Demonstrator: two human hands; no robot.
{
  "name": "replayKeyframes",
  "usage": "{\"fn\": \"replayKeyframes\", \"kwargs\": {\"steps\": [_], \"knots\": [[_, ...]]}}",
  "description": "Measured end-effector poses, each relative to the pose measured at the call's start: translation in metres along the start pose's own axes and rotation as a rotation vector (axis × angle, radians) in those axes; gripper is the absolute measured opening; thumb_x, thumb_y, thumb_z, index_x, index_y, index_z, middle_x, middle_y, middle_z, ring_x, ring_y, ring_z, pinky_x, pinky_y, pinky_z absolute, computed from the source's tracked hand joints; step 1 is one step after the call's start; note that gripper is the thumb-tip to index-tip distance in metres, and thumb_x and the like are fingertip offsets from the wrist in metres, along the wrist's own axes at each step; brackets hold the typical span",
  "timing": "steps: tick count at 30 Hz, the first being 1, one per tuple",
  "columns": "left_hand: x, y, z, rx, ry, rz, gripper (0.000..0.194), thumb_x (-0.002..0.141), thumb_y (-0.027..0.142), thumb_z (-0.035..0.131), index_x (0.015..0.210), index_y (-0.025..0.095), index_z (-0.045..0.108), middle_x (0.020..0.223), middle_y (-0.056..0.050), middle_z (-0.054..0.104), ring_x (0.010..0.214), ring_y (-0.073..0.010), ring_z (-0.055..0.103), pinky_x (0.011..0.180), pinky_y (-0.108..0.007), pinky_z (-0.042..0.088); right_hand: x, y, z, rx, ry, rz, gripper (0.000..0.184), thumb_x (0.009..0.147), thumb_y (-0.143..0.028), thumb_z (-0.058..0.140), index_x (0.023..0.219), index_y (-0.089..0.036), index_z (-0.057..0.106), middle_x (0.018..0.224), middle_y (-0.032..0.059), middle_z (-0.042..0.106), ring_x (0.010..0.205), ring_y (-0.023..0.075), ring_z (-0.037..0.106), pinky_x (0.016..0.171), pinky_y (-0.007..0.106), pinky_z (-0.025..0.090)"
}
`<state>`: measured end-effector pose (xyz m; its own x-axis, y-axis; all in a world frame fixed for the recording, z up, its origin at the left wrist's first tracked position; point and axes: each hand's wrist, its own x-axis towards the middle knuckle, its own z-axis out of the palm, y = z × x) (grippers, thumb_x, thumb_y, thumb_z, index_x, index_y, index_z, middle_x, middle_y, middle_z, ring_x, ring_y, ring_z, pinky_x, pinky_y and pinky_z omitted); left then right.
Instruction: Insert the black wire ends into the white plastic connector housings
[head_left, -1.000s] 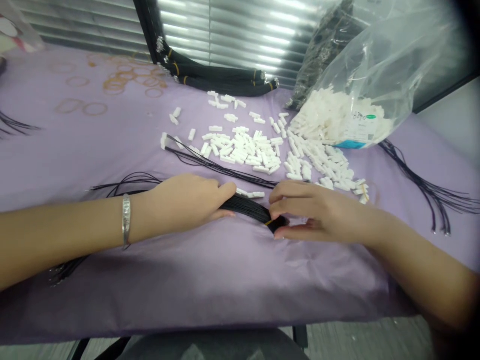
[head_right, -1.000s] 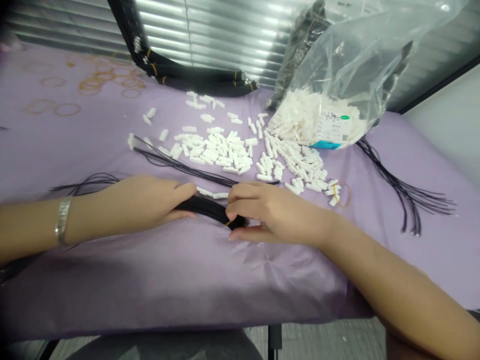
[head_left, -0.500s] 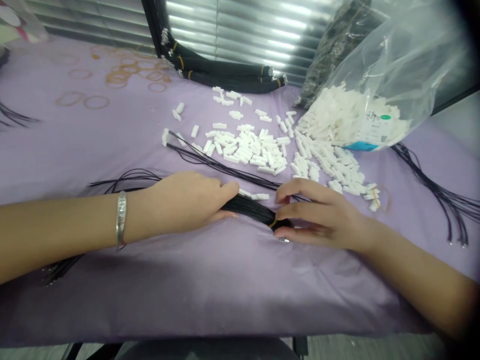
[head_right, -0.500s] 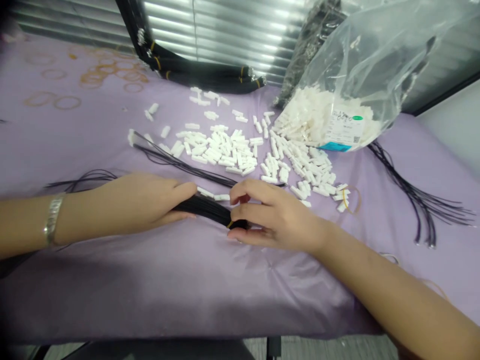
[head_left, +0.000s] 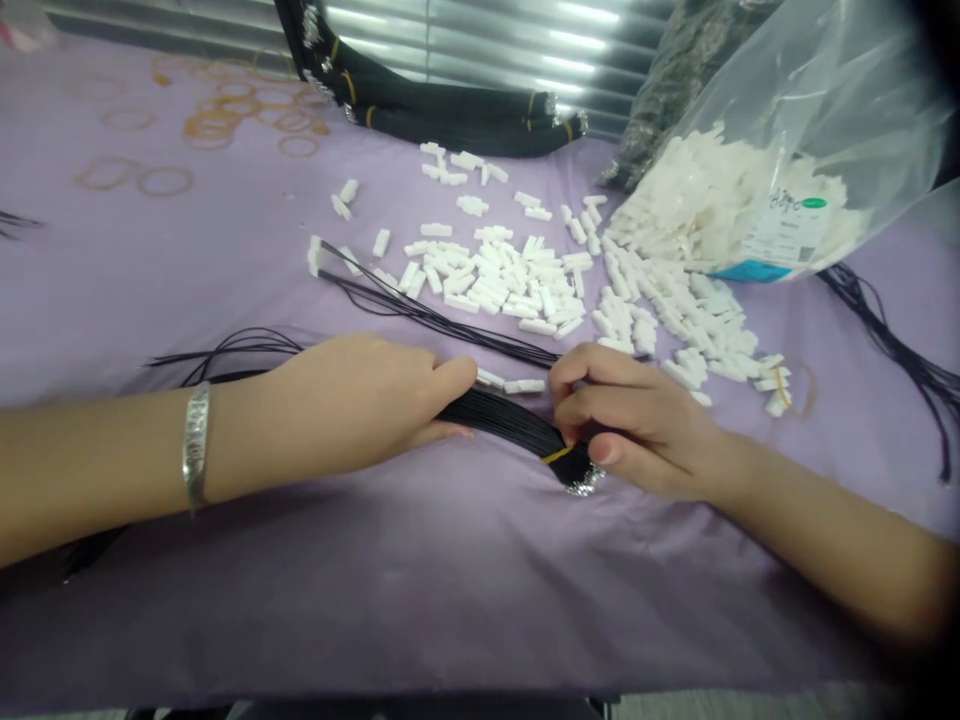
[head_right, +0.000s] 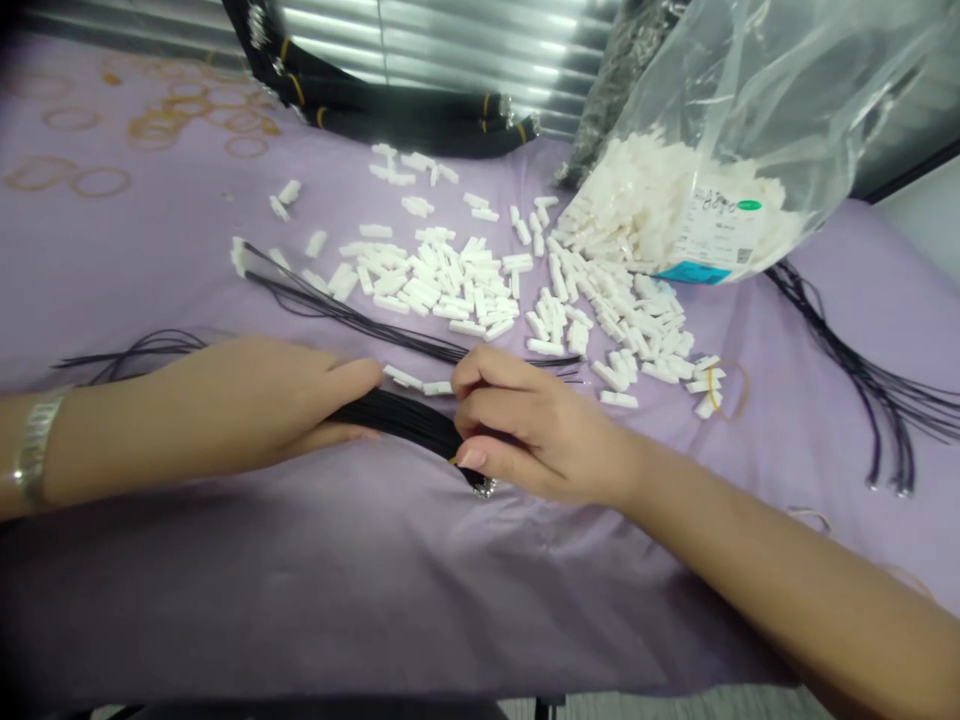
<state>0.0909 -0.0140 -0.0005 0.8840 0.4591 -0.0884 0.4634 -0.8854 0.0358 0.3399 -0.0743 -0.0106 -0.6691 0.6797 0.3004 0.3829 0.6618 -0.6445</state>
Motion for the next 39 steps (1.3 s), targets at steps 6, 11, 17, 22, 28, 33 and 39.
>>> {"fn": "replayKeyframes", "kwargs": {"steps": [6, 11, 17, 22, 28, 33, 39], "knots": [[0.002, -0.003, 0.0, -0.053, -0.018, -0.027, 0.026, 0.088, 0.047, 0.052, 0.084, 0.022, 0.055, 0.065, -0.004, 0.064, 0.044, -0.0192, 0.052, 0.045, -0.03, 0.017, -0.003, 0.001, 0.002, 0.047, -0.015, 0.002, 0.049, 0.097, -0.049, 0.03, 0.066, -0.016, 0.05, 0.09, 0.0064, 0.042, 0.08, 0.0145, 0.045, 0.072, 0.028, 0.041], [0.002, -0.004, -0.002, -0.084, -0.059, -0.058, 0.024, 0.087, 0.046, 0.052, 0.086, 0.022, 0.056, 0.069, -0.003, 0.065, 0.045, -0.0181, 0.052, 0.045, -0.029, 0.019, -0.005, -0.001, -0.001, 0.066, 0.007, 0.091, 0.039, 0.096, -0.045, 0.036, 0.077, -0.017, 0.054, 0.095, 0.0075, 0.046, 0.084, 0.0162, 0.048, 0.076, 0.03, 0.042], [0.002, -0.004, -0.003, -0.086, -0.071, -0.066, 0.019, 0.086, 0.041, 0.054, 0.086, 0.022, 0.056, 0.068, -0.002, 0.064, 0.044, -0.0174, 0.052, 0.045, -0.029, 0.022, 0.002, -0.009, 0.001, 0.204, 0.127, 0.324, 0.005, 0.092, -0.019, 0.051, 0.089, -0.02, 0.056, 0.096, 0.0031, 0.05, 0.092, 0.0129, 0.05, 0.083, 0.026, 0.042], [0.001, -0.006, -0.001, -0.086, -0.03, -0.025, 0.013, 0.084, 0.036, 0.056, 0.085, 0.023, 0.056, 0.067, -0.002, 0.064, 0.044, -0.0171, 0.054, 0.042, -0.028, 0.023, -0.002, -0.004, 0.002, 0.384, 0.161, 0.421, 0.007, 0.092, -0.021, 0.052, 0.086, -0.021, 0.056, 0.102, 0.0036, 0.049, 0.095, 0.0136, 0.05, 0.086, 0.027, 0.041], [0.0, -0.007, 0.004, -0.069, 0.023, -0.016, 0.016, 0.084, 0.039, 0.055, 0.085, 0.024, 0.057, 0.065, -0.003, 0.065, 0.044, -0.0178, 0.057, 0.04, -0.029, 0.028, -0.004, 0.008, 0.001, 0.638, 0.234, 0.455, 0.009, 0.089, -0.024, 0.053, 0.082, -0.02, 0.058, 0.101, 0.0049, 0.049, 0.094, 0.0177, 0.051, 0.091, 0.036, 0.04], [-0.001, -0.006, 0.008, -0.048, 0.09, -0.032, 0.025, 0.086, 0.044, 0.046, 0.083, 0.023, 0.059, 0.062, 0.001, 0.064, 0.042, -0.0129, 0.055, 0.04, -0.025, 0.03, -0.001, 0.009, 0.0, 0.755, 0.275, 0.422, 0.006, 0.077, -0.016, 0.054, 0.072, -0.019, 0.055, 0.095, 0.0048, 0.051, 0.092, 0.0177, 0.051, 0.091, 0.037, 0.042], [-0.001, -0.007, 0.01, -0.058, 0.113, -0.024, 0.024, 0.086, 0.044, 0.047, 0.081, 0.023, 0.058, 0.062, 0.001, 0.064, 0.041, -0.0126, 0.055, 0.039, -0.026, 0.029, 0.001, 0.007, 0.0, 0.8, 0.283, 0.368, 0.011, 0.074, -0.021, 0.052, 0.064, -0.019, 0.053, 0.091, 0.0057, 0.051, 0.094, 0.0194, 0.051, 0.092, 0.039, 0.041]]}}
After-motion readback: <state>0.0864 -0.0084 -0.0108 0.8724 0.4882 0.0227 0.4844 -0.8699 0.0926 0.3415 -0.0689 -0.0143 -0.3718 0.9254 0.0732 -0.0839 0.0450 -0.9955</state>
